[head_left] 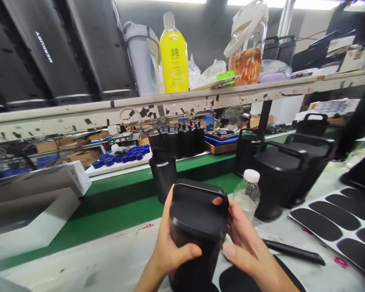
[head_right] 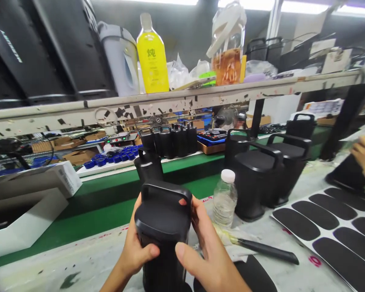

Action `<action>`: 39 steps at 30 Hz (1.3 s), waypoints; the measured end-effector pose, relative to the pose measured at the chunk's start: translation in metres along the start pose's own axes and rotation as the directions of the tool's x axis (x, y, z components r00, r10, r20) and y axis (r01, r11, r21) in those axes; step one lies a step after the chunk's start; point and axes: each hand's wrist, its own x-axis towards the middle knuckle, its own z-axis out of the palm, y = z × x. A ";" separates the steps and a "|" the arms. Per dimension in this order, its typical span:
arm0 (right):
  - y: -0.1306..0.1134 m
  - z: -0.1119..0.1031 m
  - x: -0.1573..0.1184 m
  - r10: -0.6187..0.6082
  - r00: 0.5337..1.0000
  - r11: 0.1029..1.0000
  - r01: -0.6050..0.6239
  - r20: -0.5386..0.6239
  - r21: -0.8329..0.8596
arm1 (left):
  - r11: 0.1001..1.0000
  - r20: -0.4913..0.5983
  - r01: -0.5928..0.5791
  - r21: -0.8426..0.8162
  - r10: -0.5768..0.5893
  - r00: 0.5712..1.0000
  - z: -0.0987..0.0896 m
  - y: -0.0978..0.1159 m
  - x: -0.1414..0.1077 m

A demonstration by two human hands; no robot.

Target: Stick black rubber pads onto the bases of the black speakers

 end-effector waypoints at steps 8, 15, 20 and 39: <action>-0.020 0.003 -0.013 0.141 0.975 0.989 -0.145 -0.172 -0.010 | 0.991 0.023 -0.002 0.132 -0.001 1.000 0.014 0.003 -0.009; -0.021 0.012 -0.017 0.143 0.915 0.944 -0.240 -0.377 -0.225 | 0.968 -0.007 0.058 0.244 -0.058 0.998 0.020 0.000 -0.023; -0.021 -0.010 -0.013 0.066 0.980 0.964 -0.111 -0.188 -0.241 | 0.935 -0.039 0.073 0.347 -0.064 0.997 0.023 0.001 -0.022; 0.123 0.007 0.014 0.088 0.991 0.995 -0.083 0.105 -0.054 | 0.837 -0.165 0.543 0.058 -0.529 0.833 -0.035 -0.042 0.009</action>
